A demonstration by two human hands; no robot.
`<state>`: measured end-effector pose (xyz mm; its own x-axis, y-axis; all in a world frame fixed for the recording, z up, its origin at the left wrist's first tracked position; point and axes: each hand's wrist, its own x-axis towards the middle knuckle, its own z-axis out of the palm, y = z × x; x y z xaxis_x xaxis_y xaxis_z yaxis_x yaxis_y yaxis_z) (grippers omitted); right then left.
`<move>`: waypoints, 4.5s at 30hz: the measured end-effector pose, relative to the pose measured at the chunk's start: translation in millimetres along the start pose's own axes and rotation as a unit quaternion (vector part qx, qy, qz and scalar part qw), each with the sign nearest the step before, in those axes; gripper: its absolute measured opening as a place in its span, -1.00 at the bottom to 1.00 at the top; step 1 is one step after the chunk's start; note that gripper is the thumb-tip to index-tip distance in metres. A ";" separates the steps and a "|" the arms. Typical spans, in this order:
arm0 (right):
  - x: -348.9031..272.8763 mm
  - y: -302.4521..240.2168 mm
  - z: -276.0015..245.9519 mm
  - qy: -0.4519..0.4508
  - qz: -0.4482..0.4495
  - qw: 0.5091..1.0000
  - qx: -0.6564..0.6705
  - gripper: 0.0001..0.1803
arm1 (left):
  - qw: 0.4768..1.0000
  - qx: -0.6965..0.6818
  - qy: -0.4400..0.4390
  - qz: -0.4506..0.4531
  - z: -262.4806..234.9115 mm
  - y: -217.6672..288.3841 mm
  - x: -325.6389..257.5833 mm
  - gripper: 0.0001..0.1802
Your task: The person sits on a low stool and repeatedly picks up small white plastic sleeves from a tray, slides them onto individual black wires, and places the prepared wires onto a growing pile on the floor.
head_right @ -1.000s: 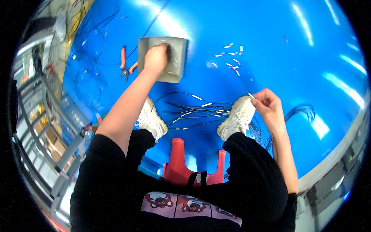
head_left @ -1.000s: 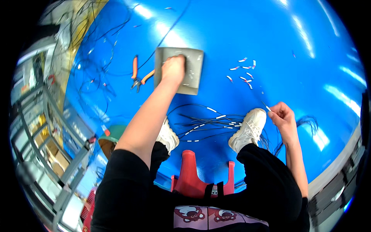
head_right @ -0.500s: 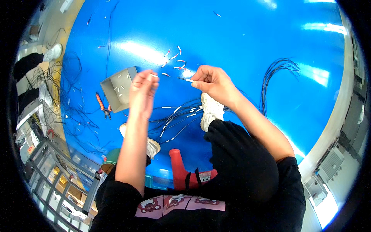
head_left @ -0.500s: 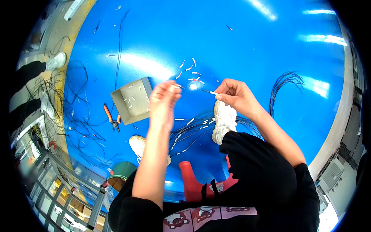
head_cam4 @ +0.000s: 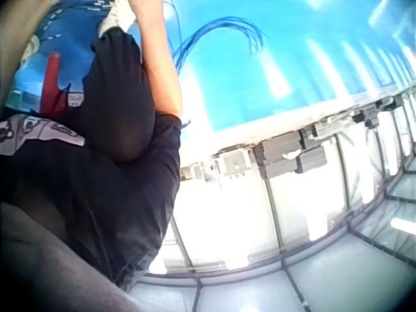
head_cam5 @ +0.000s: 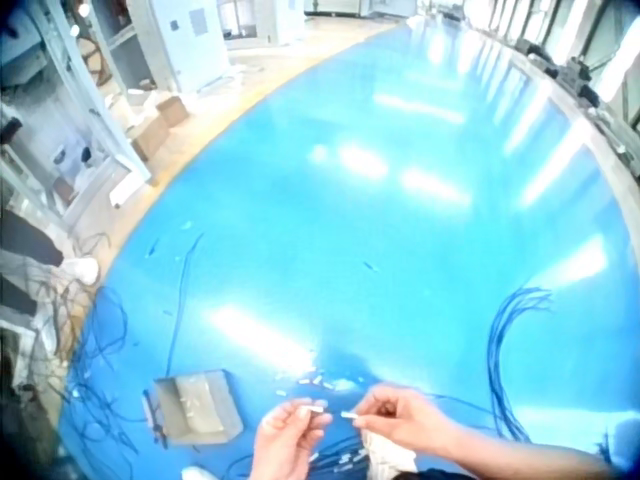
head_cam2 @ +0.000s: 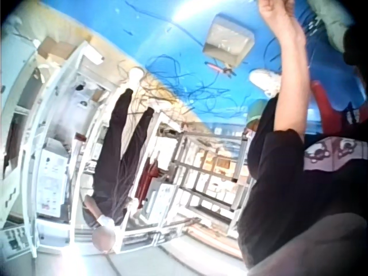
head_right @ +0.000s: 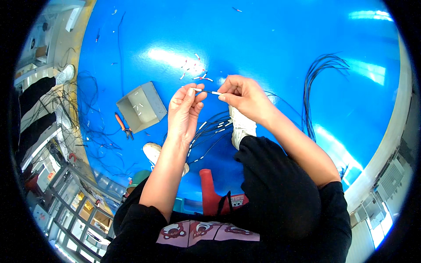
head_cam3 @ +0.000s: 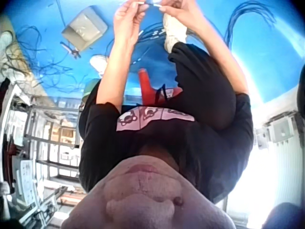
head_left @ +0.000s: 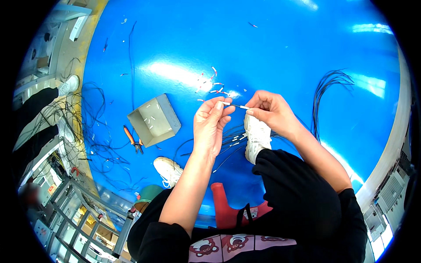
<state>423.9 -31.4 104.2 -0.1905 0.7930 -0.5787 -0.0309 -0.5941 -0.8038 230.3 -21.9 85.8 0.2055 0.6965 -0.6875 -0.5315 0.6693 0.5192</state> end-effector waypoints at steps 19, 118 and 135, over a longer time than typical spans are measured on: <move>-2.0 -0.9 -7.7 -0.005 0.005 0.999 -0.036 -0.98 | 0.978 0.197 -0.065 0.019 5.4 13.9 -0.3 -0.78; -33.9 193.4 -250.2 0.465 0.183 0.739 -0.451 -0.82 | 0.511 0.855 -0.063 0.059 -54.2 -35.1 -16.6 -0.83; -18.3 90.7 -54.4 -0.120 0.103 0.940 -0.303 -0.69 | 0.976 0.216 -0.024 -0.007 28.6 -74.8 41.2 -0.70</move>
<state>478.0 -92.4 34.4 -0.3487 0.5725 -0.7421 0.5825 -0.4880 -0.6501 302.1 -35.9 33.2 0.2548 0.6904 -0.6771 -0.1341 0.7186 0.6823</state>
